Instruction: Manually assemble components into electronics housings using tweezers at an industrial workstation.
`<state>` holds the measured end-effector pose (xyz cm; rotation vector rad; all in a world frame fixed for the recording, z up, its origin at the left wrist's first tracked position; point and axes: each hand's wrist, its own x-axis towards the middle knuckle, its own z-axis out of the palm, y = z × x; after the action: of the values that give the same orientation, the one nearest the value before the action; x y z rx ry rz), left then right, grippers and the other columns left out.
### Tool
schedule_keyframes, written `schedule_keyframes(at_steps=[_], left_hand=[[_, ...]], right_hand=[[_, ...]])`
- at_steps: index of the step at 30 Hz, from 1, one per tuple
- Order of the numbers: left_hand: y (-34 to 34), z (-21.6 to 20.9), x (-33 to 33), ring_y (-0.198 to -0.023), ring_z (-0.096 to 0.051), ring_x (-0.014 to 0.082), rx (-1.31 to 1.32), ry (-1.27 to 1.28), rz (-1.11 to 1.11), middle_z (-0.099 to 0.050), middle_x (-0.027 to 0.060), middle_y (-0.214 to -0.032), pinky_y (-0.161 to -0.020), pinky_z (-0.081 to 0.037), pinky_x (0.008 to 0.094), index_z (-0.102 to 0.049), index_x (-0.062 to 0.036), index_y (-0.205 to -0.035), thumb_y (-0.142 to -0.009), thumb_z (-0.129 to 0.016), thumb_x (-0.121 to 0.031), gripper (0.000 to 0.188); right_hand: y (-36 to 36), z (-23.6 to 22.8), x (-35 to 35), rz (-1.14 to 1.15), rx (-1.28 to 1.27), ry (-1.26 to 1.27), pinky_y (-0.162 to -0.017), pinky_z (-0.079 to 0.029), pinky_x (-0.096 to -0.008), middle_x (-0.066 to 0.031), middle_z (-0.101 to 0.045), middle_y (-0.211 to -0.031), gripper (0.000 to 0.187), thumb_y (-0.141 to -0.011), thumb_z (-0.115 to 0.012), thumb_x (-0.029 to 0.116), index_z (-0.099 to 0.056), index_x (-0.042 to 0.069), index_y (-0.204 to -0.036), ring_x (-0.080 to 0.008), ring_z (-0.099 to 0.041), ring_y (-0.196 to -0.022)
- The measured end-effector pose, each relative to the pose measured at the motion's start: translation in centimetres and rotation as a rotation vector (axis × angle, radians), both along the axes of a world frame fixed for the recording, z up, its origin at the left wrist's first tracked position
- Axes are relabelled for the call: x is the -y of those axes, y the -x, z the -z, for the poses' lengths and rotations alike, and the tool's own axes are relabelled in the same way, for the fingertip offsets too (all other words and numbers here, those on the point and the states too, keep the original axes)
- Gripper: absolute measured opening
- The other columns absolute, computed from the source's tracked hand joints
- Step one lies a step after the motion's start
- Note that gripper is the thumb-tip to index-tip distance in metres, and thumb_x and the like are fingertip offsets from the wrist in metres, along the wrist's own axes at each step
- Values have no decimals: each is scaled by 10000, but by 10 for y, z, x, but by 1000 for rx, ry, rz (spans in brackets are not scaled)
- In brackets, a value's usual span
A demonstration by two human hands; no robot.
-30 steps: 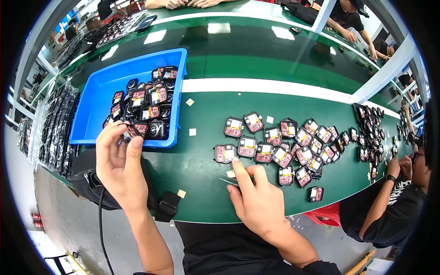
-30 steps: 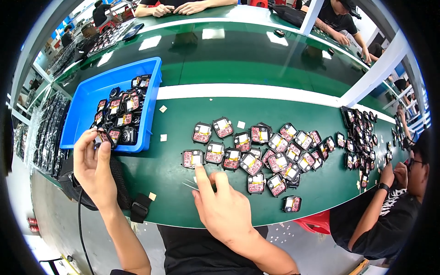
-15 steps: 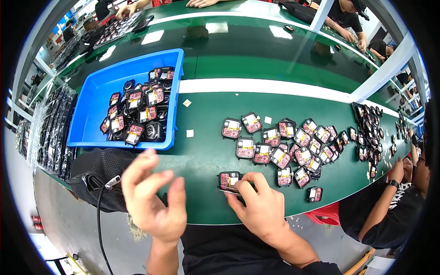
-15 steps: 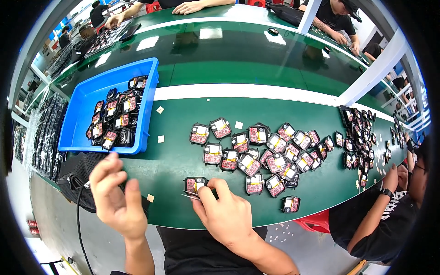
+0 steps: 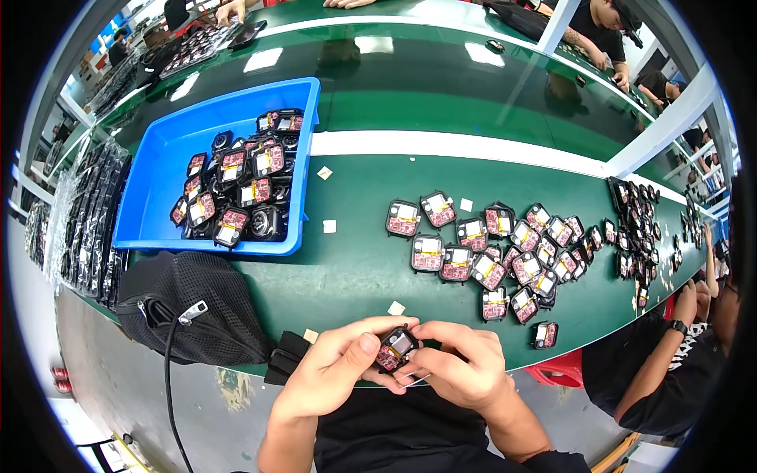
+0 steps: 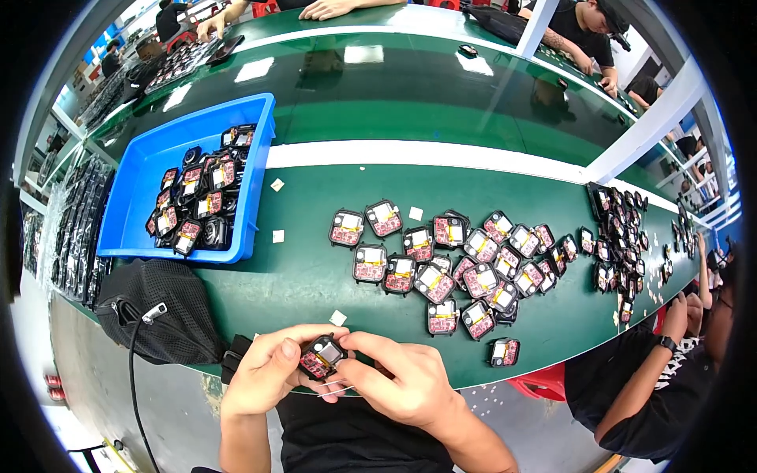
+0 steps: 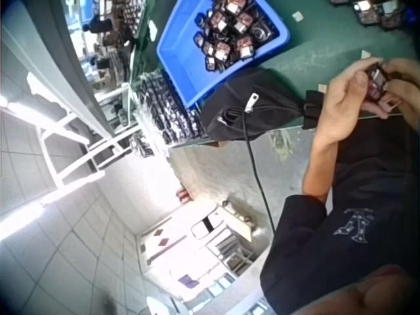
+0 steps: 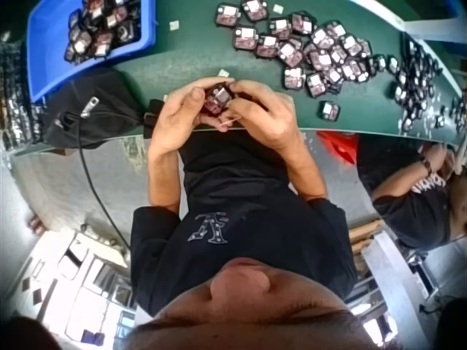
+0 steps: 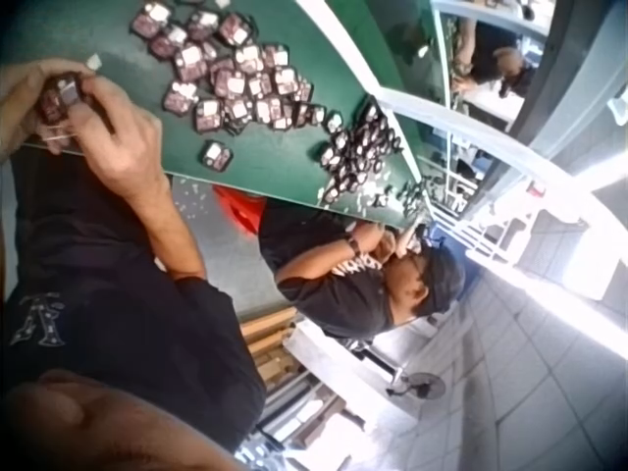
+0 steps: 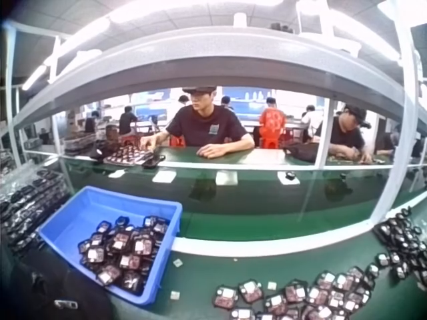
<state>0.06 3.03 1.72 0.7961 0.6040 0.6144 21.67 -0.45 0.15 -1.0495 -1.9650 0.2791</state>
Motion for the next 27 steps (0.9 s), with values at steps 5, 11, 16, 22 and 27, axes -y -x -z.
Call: schedule_keyframes(at_steps=[5, 11, 16, 22, 27], left_hand=[[-4, 21, 4, -1030, -704, 302, 267, 79, -69, -625, 227, -1253, -888, -620, 419, -426, 73, -1465, -1096, -495, -274, 511], [-13, 31, 16, -1153, -667, 360, 438, 90, -248, -550, 243, -1378, -959, -590, 450, -412, 46, -1456, -1026, -632, -164, 527], [-21, 26, 18, -1219, -629, 390, 397, 102, -354, -556, 207, -1360, -1008, -565, 497, -463, -85, -1443, -883, -794, -72, 650], [-23, 40, 23, -1298, -566, 294, 391, -48, -415, -565, 178, -1364, -1102, -495, 459, -548, -23, -1334, -810, -844, -7, 602], [-23, 39, 23, -1264, -586, 304, 360, -38, -402, -565, 188, -1347, -1087, -504, 458, -533, -34, -1349, -797, -857, -22, 639]], right_hand=[[4, -4, 0, 29, -81, 22, -525, -548, -277, -121, -679, -1068, 372, -683, -863, 52, -685, 35, -1009, -188, -700, -695], [4, -10, 4, 129, -175, 280, -558, -554, -312, -137, -655, -1024, 359, -811, -825, 48, -625, -5, -1105, -212, -690, -710], [6, -10, 10, 190, -136, 163, -544, -536, -315, -121, -679, -946, 296, -789, -802, 5, -682, -10, -1059, -234, -658, -666], [4, -1, 6, 218, 56, -83, -519, -487, -292, -66, -672, -900, 318, -700, -817, -23, -741, 9, -1007, -188, -596, -617], [4, 0, 6, 225, 72, -112, -511, -471, -282, -56, -665, -893, 354, -664, -828, -27, -750, 22, -1006, -176, -581, -613]])
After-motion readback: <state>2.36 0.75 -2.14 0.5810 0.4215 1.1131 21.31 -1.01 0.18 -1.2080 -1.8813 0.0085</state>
